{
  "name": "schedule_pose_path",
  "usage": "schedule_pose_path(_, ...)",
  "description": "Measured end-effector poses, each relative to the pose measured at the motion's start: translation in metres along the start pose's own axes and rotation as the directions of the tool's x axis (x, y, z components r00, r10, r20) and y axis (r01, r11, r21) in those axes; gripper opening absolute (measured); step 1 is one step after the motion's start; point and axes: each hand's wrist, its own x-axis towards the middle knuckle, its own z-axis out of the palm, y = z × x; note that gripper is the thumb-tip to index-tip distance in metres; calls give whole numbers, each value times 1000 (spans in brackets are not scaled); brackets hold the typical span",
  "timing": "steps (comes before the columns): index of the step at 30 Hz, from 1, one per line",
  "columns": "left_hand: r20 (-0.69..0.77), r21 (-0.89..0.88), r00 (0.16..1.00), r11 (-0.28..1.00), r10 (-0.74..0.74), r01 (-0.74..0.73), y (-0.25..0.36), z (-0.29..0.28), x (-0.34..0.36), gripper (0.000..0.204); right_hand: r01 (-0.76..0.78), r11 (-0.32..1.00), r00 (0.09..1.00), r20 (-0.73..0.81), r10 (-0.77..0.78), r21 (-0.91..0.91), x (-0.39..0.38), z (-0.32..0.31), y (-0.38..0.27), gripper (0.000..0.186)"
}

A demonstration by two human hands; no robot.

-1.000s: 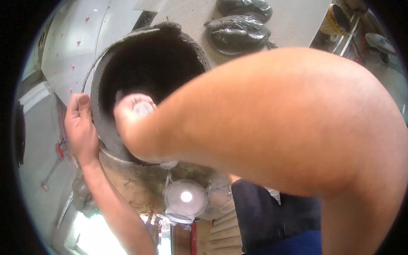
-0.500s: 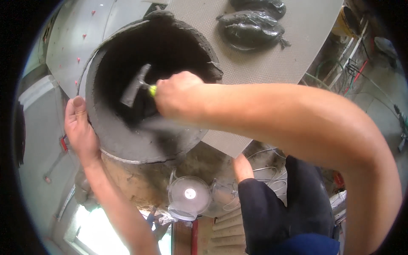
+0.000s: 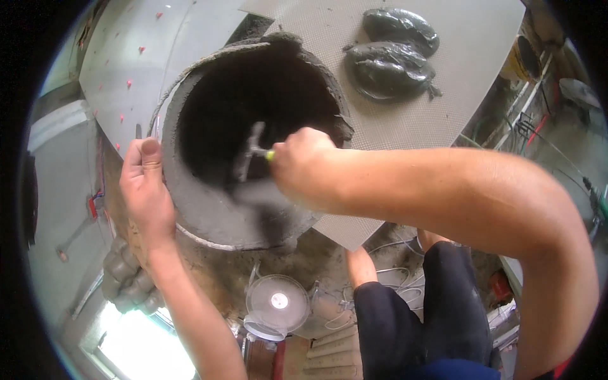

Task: The person scoops mortar from a bucket using a trowel and spreads it across the back of a large floor tile, smoothing it out to cover the surface.

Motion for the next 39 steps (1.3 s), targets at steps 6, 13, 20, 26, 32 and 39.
schedule_pose_path(6, 8, -108, 999, 993, 44, -43, 3, 18, -3, 37, -69, 906, 996, -81, 39, -418, 19, -26, 6, 47)
schedule_pose_path(13, -30, -32, 997, 997, 64, -65, 1, 16, -7, 39, -302, 945, 943, -186, 276, -128, 37, 39, 44, 31)
schedule_pose_path(20, -31, -51, 996, 995, 83, -85, 11, 24, -10, 38, -203, 974, 974, 122, 190, 98, 30, 40, 33, 29)
schedule_pose_path(26, -50, -7, 999, 1000, 14, -15, 11, 22, -30, 37, -201, 864, 974, 191, 125, 462, -5, -22, 66, 38)
schedule_pose_path(32, -81, -14, 992, 995, 95, -96, 10, 34, -41, 33, -404, 653, 903, 393, 173, 641, 27, -26, 81, 30)
schedule_pose_path(39, -119, -33, 989, 995, 91, -96, 10, 44, -64, 30, -349, 937, 920, -196, 341, -10, 24, 34, 50, 31)
